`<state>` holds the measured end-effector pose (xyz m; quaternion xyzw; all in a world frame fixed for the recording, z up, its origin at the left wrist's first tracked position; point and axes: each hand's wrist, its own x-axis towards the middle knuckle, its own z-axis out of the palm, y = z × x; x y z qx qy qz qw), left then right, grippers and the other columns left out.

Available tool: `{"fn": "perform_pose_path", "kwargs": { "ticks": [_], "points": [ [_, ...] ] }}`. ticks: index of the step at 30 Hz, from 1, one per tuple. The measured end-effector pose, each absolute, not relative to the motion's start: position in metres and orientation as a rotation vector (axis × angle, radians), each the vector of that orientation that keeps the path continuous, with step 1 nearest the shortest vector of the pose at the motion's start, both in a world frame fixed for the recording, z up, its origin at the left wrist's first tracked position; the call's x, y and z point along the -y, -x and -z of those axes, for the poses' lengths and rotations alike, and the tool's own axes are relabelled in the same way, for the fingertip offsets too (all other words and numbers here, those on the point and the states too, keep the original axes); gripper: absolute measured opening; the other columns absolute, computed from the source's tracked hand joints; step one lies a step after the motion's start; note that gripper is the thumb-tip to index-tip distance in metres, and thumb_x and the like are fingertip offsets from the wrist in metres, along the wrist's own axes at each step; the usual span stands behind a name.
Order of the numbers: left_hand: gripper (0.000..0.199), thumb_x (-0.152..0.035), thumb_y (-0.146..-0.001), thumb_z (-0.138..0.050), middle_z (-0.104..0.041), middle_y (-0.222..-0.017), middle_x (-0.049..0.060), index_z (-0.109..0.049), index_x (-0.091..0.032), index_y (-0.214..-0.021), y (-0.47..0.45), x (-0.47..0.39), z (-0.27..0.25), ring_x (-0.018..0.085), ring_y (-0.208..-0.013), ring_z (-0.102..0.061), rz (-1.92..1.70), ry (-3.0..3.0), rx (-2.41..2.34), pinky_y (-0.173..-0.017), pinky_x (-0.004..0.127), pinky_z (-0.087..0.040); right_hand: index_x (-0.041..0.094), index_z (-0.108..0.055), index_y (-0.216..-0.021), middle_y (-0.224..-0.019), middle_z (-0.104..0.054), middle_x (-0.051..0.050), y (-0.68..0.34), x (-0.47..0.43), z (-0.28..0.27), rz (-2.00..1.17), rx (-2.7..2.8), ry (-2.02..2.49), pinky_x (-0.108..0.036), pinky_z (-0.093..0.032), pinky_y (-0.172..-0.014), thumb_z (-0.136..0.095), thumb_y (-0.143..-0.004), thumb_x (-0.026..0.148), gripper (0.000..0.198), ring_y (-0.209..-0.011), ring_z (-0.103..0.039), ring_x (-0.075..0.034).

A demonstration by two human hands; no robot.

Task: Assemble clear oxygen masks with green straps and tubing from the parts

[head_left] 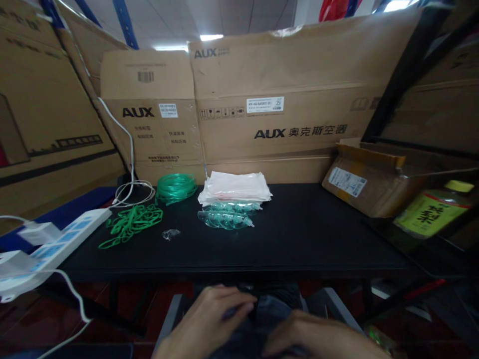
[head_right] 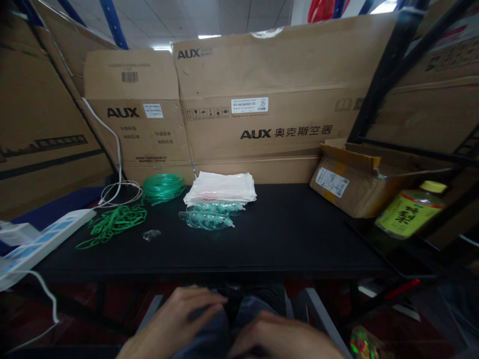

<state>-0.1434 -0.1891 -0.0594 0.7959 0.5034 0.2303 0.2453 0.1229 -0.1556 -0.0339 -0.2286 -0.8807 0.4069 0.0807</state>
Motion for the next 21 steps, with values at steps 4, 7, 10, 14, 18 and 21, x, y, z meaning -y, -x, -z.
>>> {"fn": "perform_pose_path", "kwargs": {
  "ticks": [4, 7, 10, 14, 18, 21],
  "points": [
    [0.033, -0.038, -0.106, -0.053, -0.075, -0.119, 0.007, -0.070, -0.025, -0.130, 0.159, 0.145, 0.015, 0.023, -0.112, -0.068, -1.164, -2.496, -1.560, -0.104, 0.039, -0.051, 0.036, -0.080, -0.113, -0.107, -0.082, 0.005, -0.118, 0.113, -0.016, -0.983, 2.406, 0.763, -0.027, -0.057, -0.096, -0.057, -0.104, 0.041, 0.026, -0.102, -0.076, -0.018],
    [0.050, -0.044, -0.101, -0.061, -0.062, -0.144, 0.012, -0.056, -0.022, -0.145, 0.170, 0.101, 0.003, 0.028, -0.137, -0.054, -1.079, -2.683, -1.725, -0.119, 0.049, -0.039, 0.028, -0.078, -0.119, -0.118, -0.079, -0.004, -0.094, 0.064, -0.033, -0.417, 2.253, 0.746, -0.039, -0.055, -0.105, -0.060, -0.103, 0.036, 0.025, -0.114, -0.073, -0.025],
    [0.065, -0.050, -0.098, -0.063, -0.052, -0.156, 0.013, -0.044, -0.021, -0.154, 0.177, 0.066, 0.007, 0.029, -0.149, -0.042, -0.880, -2.782, -1.752, -0.125, 0.053, -0.029, 0.022, -0.073, -0.128, -0.127, -0.075, -0.013, -0.069, 0.012, -0.024, -0.289, 2.175, 0.784, -0.049, -0.049, -0.112, -0.056, -0.103, 0.024, 0.030, -0.125, -0.067, -0.030],
    [0.063, -0.050, -0.101, -0.058, -0.053, -0.156, 0.012, -0.044, -0.022, -0.154, 0.180, 0.044, 0.020, 0.026, -0.147, -0.047, -0.817, -2.803, -1.748, -0.124, 0.050, -0.033, 0.016, -0.069, -0.129, -0.127, -0.072, -0.017, -0.048, -0.031, 0.004, -0.245, 2.180, 0.799, -0.053, -0.052, -0.107, -0.060, -0.101, 0.020, 0.030, -0.120, -0.068, -0.031],
    [0.057, -0.051, -0.102, -0.056, -0.054, -0.156, 0.012, -0.049, -0.022, -0.151, 0.180, 0.041, 0.025, 0.027, -0.146, -0.047, -0.823, -2.779, -1.756, -0.124, 0.049, -0.031, 0.018, -0.066, -0.128, -0.127, -0.071, -0.011, -0.044, -0.043, 0.026, -0.272, 2.209, 0.788, -0.053, -0.053, -0.104, -0.063, -0.102, 0.027, 0.028, -0.118, -0.068, -0.027],
    [0.055, -0.051, -0.103, -0.055, -0.054, -0.156, 0.011, -0.050, -0.023, -0.150, 0.180, 0.039, 0.025, 0.026, -0.146, -0.047, -0.838, -2.756, -1.750, -0.123, 0.047, -0.030, 0.019, -0.065, -0.129, -0.129, -0.068, -0.010, -0.045, -0.047, 0.033, -0.305, 2.216, 0.792, -0.052, -0.054, -0.102, -0.064, -0.102, 0.031, 0.030, -0.116, -0.067, -0.027]
  ]
}}
